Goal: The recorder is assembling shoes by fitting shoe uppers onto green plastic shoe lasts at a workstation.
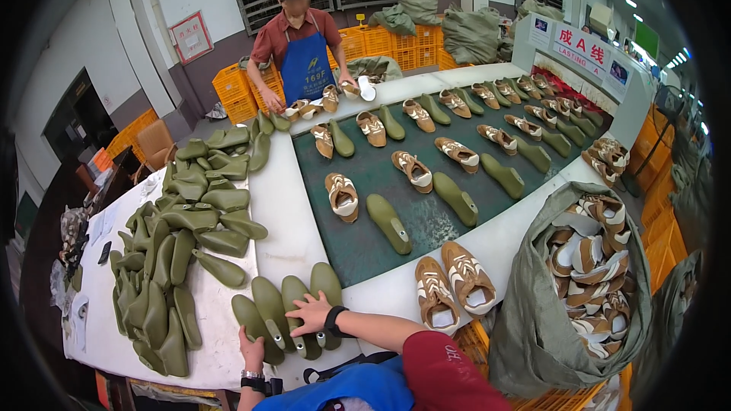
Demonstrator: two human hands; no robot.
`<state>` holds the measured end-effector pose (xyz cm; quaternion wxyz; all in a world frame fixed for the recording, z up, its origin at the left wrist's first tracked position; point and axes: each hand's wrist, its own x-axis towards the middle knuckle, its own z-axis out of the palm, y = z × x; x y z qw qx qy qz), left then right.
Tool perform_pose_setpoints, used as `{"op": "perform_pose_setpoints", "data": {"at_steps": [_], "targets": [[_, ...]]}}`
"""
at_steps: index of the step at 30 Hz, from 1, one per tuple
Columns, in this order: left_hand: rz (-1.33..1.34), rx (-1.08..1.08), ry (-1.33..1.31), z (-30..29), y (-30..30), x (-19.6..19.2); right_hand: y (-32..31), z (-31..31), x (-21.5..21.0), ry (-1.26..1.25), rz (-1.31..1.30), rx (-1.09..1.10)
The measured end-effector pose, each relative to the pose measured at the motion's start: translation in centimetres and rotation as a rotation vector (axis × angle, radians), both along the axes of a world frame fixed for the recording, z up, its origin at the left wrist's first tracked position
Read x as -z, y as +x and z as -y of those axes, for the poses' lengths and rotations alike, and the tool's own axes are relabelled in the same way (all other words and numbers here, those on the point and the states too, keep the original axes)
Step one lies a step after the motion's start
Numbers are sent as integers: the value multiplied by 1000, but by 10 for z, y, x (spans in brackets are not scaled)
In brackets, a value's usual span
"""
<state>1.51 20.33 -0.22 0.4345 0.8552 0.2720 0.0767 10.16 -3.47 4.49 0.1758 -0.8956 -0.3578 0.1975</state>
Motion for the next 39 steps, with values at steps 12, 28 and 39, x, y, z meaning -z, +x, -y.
{"op": "perform_pose_setpoints", "data": {"at_steps": [12, 28, 39], "targets": [[289, 61, 350, 83, -26, 18, -49, 63, 30, 214, 115, 126], [164, 339, 528, 109, -17, -19, -45, 60, 3, 254, 293, -83], [375, 343, 610, 103, -33, -21, -32, 79, 65, 366, 119, 95]]}}
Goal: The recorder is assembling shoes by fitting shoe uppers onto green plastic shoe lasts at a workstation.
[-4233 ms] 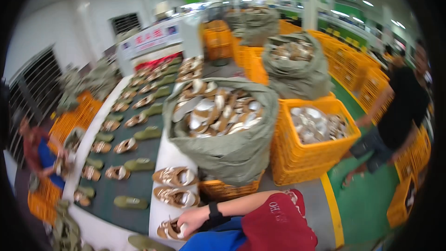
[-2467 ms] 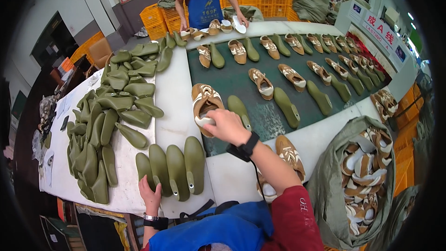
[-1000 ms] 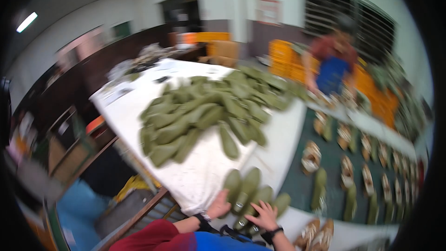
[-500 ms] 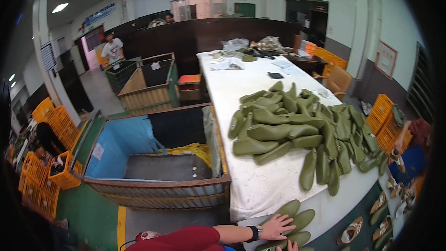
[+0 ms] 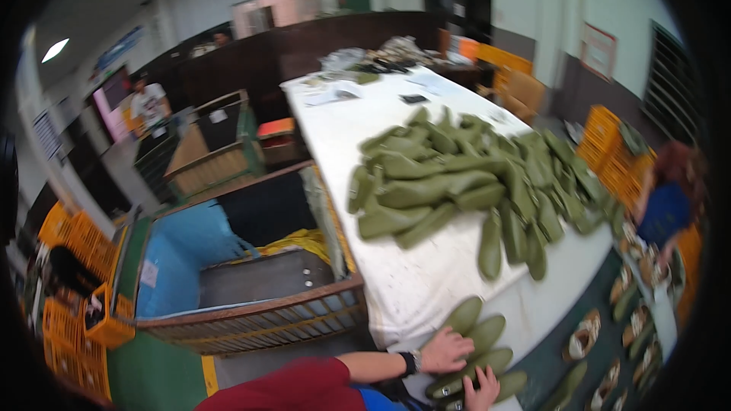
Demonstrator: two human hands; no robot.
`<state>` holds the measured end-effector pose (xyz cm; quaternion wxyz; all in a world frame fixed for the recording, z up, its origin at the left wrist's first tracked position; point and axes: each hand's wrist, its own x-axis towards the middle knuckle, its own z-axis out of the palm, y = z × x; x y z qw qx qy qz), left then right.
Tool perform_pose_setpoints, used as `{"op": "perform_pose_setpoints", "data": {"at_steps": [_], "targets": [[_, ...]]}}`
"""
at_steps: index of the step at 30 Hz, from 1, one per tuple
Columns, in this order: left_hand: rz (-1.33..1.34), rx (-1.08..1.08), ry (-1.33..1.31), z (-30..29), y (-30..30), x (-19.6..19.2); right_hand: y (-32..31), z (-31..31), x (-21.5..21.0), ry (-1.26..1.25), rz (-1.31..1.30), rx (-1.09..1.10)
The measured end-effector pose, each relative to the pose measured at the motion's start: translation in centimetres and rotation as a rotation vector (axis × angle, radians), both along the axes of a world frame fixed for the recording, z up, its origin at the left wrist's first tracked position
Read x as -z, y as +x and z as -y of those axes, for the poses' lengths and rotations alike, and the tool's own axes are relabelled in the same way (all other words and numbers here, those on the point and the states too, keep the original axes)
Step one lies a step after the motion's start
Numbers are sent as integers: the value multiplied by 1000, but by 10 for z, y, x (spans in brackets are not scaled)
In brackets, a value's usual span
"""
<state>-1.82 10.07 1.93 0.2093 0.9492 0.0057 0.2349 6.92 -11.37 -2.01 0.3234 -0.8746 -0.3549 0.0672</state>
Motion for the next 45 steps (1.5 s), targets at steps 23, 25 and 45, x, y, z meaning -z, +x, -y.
{"op": "perform_pose_setpoints", "data": {"at_steps": [23, 25, 45], "targets": [[-348, -21, 302, -253, 224, -117, -10, -20, -48, -48, -24, 122], [-394, -154, 534, -267, 271, -55, -10, -21, -51, -40, -70, 135], [-1363, 44, -22, -224, 141, -34, -10, -23, -41, 44, 74, 212]]}}
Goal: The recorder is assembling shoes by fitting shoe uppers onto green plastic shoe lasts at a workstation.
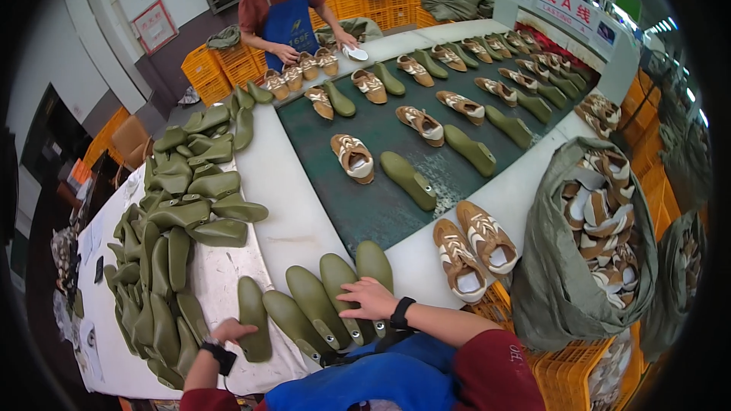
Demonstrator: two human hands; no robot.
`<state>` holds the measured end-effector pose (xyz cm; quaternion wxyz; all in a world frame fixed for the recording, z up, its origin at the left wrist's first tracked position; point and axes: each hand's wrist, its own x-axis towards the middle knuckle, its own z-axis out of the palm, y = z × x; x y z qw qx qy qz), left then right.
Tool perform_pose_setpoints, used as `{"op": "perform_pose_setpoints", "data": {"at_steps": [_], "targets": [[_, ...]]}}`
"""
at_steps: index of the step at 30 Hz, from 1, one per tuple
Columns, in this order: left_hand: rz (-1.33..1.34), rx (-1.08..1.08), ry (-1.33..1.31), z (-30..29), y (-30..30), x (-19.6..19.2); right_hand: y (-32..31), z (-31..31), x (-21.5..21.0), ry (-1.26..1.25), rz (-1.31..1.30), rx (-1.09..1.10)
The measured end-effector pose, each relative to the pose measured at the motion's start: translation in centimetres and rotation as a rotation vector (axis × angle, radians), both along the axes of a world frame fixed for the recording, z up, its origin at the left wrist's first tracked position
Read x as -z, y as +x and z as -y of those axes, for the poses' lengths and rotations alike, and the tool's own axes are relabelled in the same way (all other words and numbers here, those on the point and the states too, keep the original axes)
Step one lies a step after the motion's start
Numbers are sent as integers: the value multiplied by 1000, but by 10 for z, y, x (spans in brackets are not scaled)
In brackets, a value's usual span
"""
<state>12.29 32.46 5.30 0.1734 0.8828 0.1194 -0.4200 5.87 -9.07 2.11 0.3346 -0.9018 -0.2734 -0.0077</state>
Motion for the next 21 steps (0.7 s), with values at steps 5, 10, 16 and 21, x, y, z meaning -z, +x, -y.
{"op": "perform_pose_setpoints", "data": {"at_steps": [5, 10, 16, 21], "targets": [[69, -358, -252, 38, -60, 15, -4, 6, 3, 26, 45, 30], [561, 46, -70, 84, -97, -10, -14, -3, 16, -53, 2, 64], [1088, 468, -66, 214, -128, -19, -40, 8, 7, -107, 112, 73], [1048, 641, 95, 268, -126, -8, -50, 26, 25, -1, 23, 214]]}}
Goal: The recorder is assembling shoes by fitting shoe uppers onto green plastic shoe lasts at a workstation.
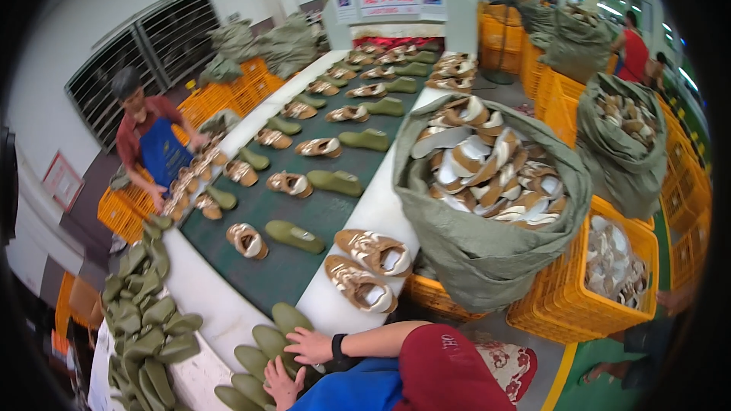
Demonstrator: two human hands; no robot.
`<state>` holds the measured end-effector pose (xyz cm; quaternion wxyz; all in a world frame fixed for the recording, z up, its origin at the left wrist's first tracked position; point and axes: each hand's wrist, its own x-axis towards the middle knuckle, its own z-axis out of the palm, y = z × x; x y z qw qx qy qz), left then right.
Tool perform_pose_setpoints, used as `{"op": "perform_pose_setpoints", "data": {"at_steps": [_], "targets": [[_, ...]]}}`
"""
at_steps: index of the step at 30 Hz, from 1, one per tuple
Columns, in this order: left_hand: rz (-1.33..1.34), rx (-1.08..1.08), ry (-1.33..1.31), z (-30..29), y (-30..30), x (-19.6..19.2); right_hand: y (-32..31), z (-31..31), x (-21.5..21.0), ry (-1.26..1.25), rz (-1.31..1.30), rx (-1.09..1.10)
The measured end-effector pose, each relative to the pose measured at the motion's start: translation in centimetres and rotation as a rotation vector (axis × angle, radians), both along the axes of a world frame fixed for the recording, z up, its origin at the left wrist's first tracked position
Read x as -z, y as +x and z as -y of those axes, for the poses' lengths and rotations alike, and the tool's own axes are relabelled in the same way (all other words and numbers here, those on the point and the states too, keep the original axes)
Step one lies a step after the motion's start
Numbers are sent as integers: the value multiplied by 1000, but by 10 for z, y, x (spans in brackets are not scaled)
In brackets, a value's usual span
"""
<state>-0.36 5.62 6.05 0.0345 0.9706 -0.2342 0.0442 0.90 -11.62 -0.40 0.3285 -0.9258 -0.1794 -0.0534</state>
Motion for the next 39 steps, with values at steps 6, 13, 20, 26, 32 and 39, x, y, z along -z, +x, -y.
{"op": "perform_pose_setpoints", "data": {"at_steps": [6, 13, 20, 26, 32, 39], "targets": [[284, 40, 67, -16, 28, 31, 16, -6, 19, 50, -40, -32], [272, 91, 30, -1, 23, 14, -4, 13, 11, -49, -120, 102], [252, -40, 74, -17, 4, 28, -9, 18, -23, -32, -338, 93], [375, 61, -207, -19, 20, 51, 48, 14, -18, 23, -376, 103], [75, -133, -278, -5, 12, 33, 166, 32, -21, -265, -227, 239], [87, -150, -261, -12, 14, 28, 220, 15, 21, -347, -342, 200]]}}
